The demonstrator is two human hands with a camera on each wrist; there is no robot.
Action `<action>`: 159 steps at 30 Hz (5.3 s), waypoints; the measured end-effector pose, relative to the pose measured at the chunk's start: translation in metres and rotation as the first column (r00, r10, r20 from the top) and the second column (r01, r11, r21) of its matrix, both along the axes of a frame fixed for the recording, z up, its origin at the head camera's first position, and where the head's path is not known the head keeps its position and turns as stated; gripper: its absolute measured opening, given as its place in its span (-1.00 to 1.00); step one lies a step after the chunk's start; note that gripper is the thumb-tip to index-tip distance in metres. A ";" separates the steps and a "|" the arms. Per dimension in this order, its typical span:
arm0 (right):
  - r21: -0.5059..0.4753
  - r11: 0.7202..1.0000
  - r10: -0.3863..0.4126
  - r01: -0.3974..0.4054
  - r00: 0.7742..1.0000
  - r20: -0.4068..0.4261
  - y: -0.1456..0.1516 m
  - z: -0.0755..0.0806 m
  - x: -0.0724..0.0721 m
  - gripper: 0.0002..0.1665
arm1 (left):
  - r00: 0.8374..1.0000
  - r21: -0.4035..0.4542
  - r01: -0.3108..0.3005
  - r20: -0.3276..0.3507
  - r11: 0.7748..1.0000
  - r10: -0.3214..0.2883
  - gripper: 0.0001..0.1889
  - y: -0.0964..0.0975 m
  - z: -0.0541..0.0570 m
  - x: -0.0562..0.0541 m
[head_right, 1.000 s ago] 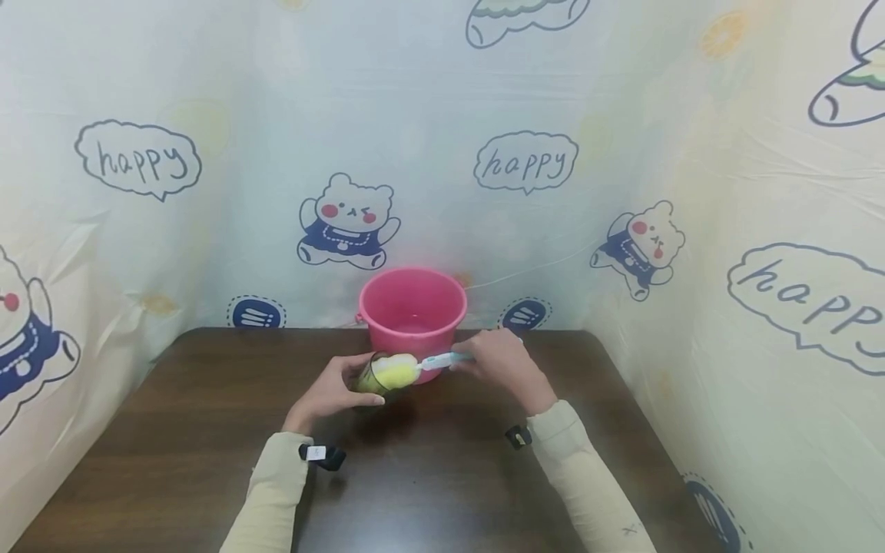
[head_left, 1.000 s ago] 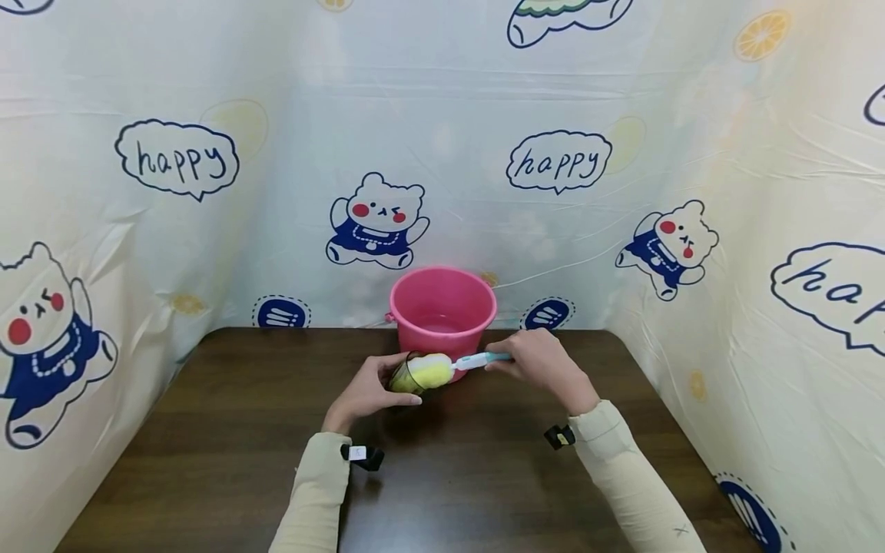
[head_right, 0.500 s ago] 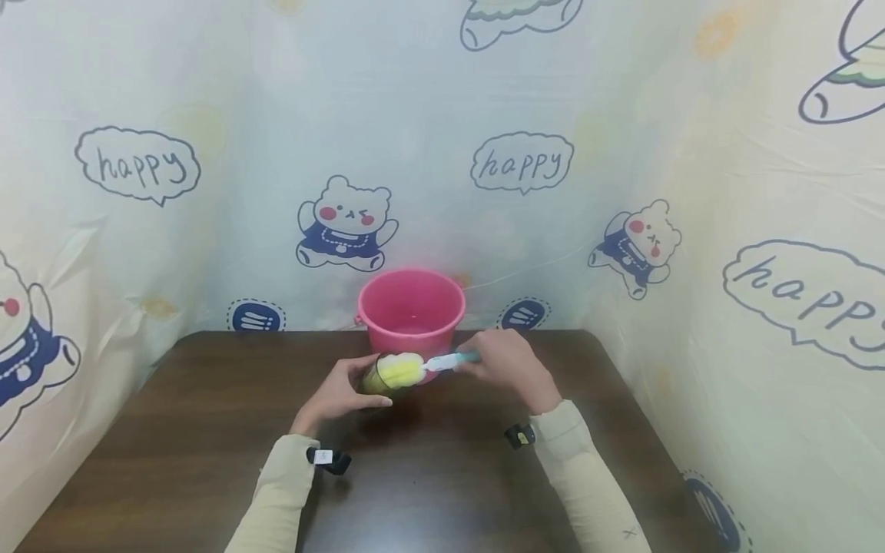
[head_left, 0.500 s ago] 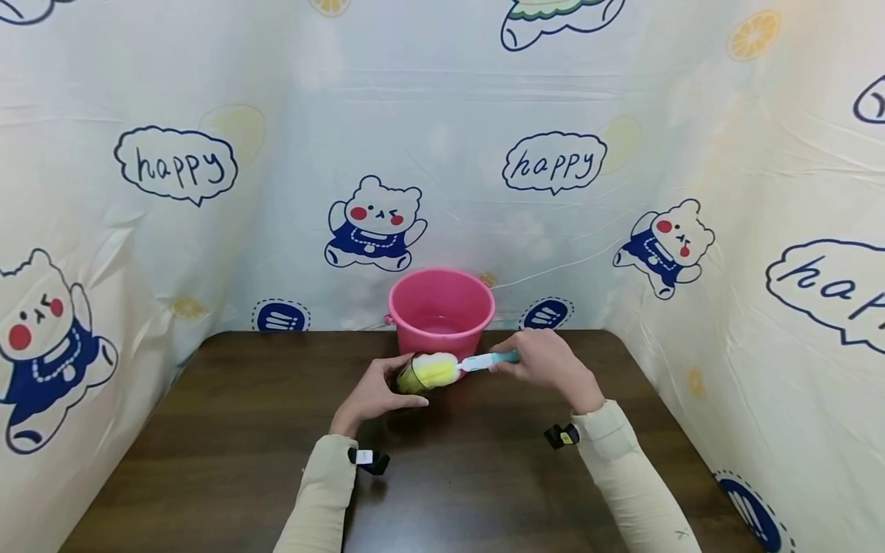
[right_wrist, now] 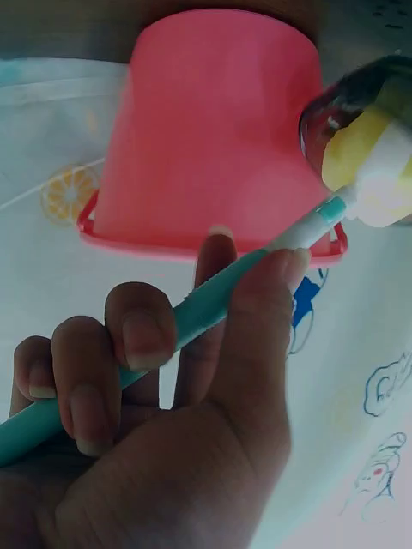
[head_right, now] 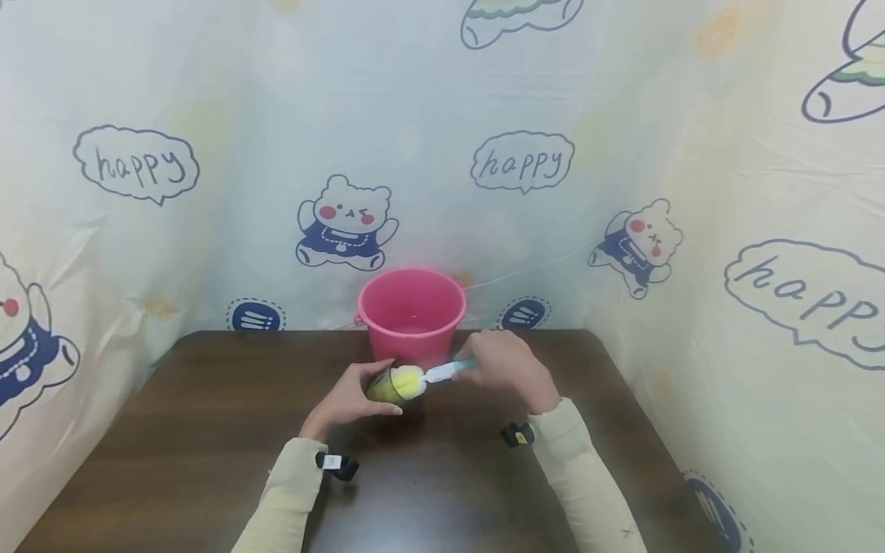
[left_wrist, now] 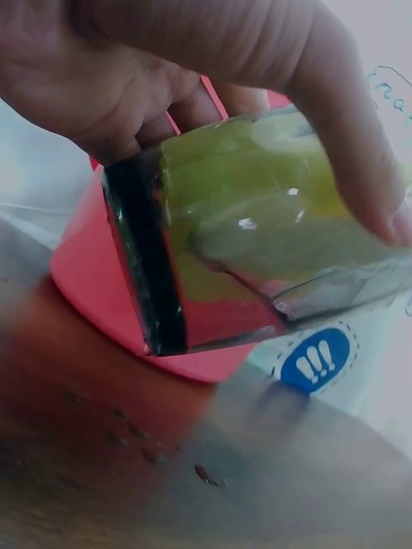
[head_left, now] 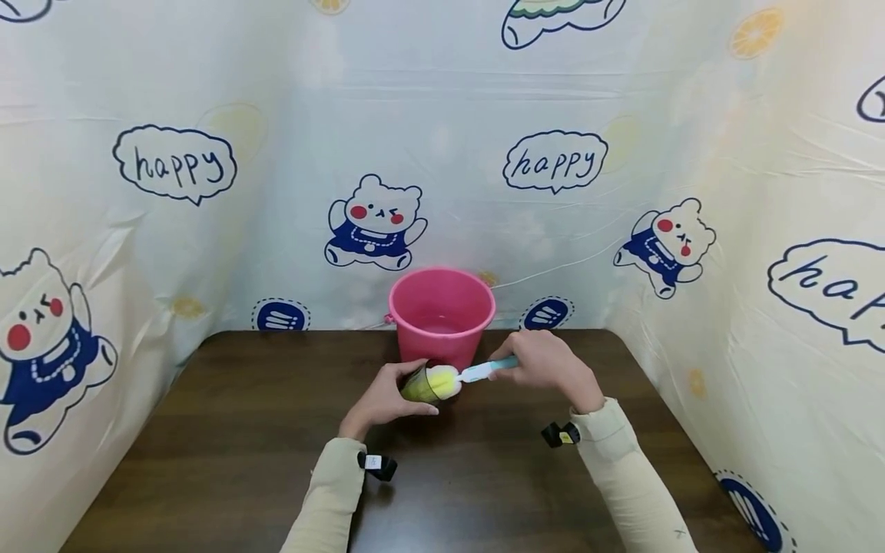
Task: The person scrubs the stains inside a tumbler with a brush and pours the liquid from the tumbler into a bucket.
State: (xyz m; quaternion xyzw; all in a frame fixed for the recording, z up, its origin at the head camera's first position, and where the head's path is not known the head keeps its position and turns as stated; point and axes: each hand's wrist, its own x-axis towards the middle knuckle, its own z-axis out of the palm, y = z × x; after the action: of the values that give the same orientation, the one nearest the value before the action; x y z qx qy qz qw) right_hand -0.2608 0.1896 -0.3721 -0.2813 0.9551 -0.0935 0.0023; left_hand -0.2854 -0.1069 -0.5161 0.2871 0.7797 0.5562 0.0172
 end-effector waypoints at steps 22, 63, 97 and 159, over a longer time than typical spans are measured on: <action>0.011 0.997 -0.079 0.078 0.994 0.073 0.005 0.005 0.009 -0.72 | 0.999 0.034 0.043 -0.020 0.998 -0.042 -0.11 0.008 0.001 0.001; -0.076 0.997 0.002 0.020 0.960 0.281 0.011 0.001 0.005 -0.92 | 0.994 0.061 0.107 -0.005 0.992 -0.107 -0.20 0.014 -0.010 -0.002; 0.029 0.999 -0.009 0.016 0.974 -0.226 -0.001 0.005 0.004 -0.71 | 0.999 0.039 0.016 -0.034 0.999 -0.015 -0.11 0.006 0.003 -0.005; -0.062 0.998 0.014 -0.010 0.998 0.068 0.006 0.007 -0.001 -0.76 | 0.999 0.038 -0.032 -0.018 0.999 0.033 -0.09 0.002 0.006 0.000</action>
State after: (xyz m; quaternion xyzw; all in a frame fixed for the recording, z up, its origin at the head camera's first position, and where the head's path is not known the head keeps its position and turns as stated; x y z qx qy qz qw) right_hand -0.2616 0.1961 -0.3646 -0.2836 0.9494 -0.1326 0.0268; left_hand -0.2859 -0.1053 -0.5100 0.2799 0.7738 0.5682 -0.0044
